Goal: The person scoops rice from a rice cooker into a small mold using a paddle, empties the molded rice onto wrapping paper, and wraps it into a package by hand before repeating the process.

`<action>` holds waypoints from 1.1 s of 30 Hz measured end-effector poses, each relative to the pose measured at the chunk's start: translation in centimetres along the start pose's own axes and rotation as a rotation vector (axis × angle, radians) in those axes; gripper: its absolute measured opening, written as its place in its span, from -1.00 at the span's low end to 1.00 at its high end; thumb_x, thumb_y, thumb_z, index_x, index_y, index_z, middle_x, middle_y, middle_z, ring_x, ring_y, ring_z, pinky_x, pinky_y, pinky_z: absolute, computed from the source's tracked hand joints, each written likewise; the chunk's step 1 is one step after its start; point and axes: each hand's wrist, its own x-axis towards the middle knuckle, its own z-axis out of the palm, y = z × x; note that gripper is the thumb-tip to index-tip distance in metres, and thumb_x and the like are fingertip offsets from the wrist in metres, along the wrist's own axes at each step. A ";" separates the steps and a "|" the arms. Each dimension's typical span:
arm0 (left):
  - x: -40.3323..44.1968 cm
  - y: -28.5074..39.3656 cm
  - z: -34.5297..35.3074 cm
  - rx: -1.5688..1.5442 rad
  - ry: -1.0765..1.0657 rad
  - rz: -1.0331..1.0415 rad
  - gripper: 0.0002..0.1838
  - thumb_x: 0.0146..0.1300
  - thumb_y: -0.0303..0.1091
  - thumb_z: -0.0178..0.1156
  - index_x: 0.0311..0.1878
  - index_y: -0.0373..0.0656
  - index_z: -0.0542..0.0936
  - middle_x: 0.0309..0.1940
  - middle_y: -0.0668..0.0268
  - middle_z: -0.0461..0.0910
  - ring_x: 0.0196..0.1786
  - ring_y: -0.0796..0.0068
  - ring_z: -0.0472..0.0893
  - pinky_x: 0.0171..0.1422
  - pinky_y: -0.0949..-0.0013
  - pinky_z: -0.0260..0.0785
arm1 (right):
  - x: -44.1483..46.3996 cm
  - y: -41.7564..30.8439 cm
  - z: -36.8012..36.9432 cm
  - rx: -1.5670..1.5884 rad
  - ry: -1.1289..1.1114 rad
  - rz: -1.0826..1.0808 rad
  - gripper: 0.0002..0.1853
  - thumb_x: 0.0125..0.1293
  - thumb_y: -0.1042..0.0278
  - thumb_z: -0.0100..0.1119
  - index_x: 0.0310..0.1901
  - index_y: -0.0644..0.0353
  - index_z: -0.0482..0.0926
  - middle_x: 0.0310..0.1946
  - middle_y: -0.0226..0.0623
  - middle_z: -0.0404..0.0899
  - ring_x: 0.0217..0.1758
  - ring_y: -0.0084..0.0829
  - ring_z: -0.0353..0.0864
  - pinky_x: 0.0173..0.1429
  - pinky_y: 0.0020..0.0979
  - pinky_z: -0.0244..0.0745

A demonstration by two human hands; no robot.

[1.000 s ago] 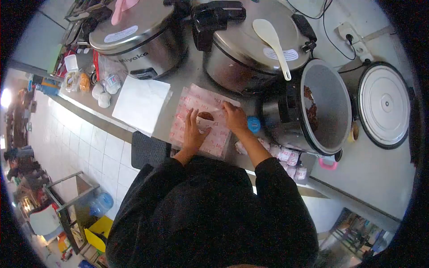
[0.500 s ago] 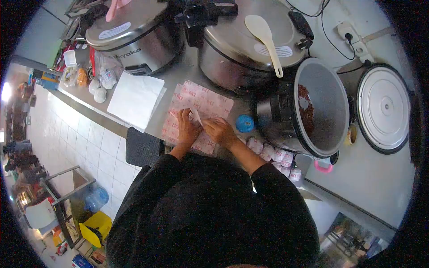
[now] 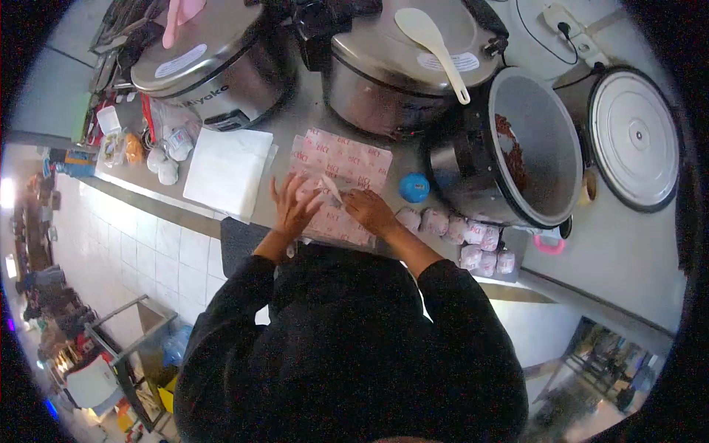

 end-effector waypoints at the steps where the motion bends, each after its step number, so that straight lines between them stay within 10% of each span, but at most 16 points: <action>1: 1.5 -0.2 -0.5 -0.004 -0.005 0.011 -0.35 0.09 -0.20 0.50 0.28 0.19 0.48 0.44 0.27 0.30 0.56 0.06 0.21 0.58 -0.42 -0.07 | -0.1 -0.2 0.1 -0.003 0.006 0.011 -0.74 0.21 0.37 0.15 -0.08 0.20 0.64 0.23 -0.33 0.57 0.24 -0.29 0.53 0.21 -0.20 0.54; 3: 5.5 0.0 -1.5 0.189 -0.218 0.185 -0.62 0.23 -0.25 0.30 0.13 0.29 0.62 0.30 0.51 0.46 0.55 0.24 0.25 0.58 -0.43 -0.11 | -0.2 -0.5 0.3 -0.011 -0.104 0.049 -0.74 0.20 0.38 0.16 -0.07 0.20 0.64 0.26 -0.32 0.55 0.27 -0.29 0.51 0.21 -0.20 0.54; 12: 4.3 -9.3 0.6 -0.026 -0.563 0.655 -0.64 0.17 -0.30 0.24 0.06 0.23 0.67 -0.02 0.47 0.67 0.21 0.36 0.55 0.58 -0.20 0.12 | -0.4 -1.9 0.7 0.050 -0.054 0.222 -0.74 0.26 0.45 0.16 -0.01 0.19 0.62 0.24 -0.34 0.54 0.30 -0.26 0.53 0.19 -0.21 0.55; 21: -0.1 -9.4 1.4 -0.464 -0.493 0.318 -0.72 0.33 -0.26 0.24 0.08 -0.02 0.65 0.05 0.36 0.68 0.15 0.22 0.62 0.44 0.12 0.40 | -1.4 -3.5 1.7 0.092 0.056 0.443 -0.78 0.34 0.25 0.26 -0.05 0.10 0.66 0.06 -0.25 0.63 0.21 -0.19 0.58 0.24 -0.21 0.56; 33: 4.4 -10.1 2.1 -0.457 -0.727 0.422 -0.75 0.35 -0.25 0.24 0.07 0.07 0.66 -0.03 0.35 0.69 0.11 0.26 0.65 0.06 0.16 0.63 | 0.6 -1.6 2.9 0.182 -0.118 0.776 -0.67 0.46 0.09 0.15 0.08 0.13 0.61 -0.04 -0.04 0.67 0.18 -0.02 0.61 0.26 -0.06 0.55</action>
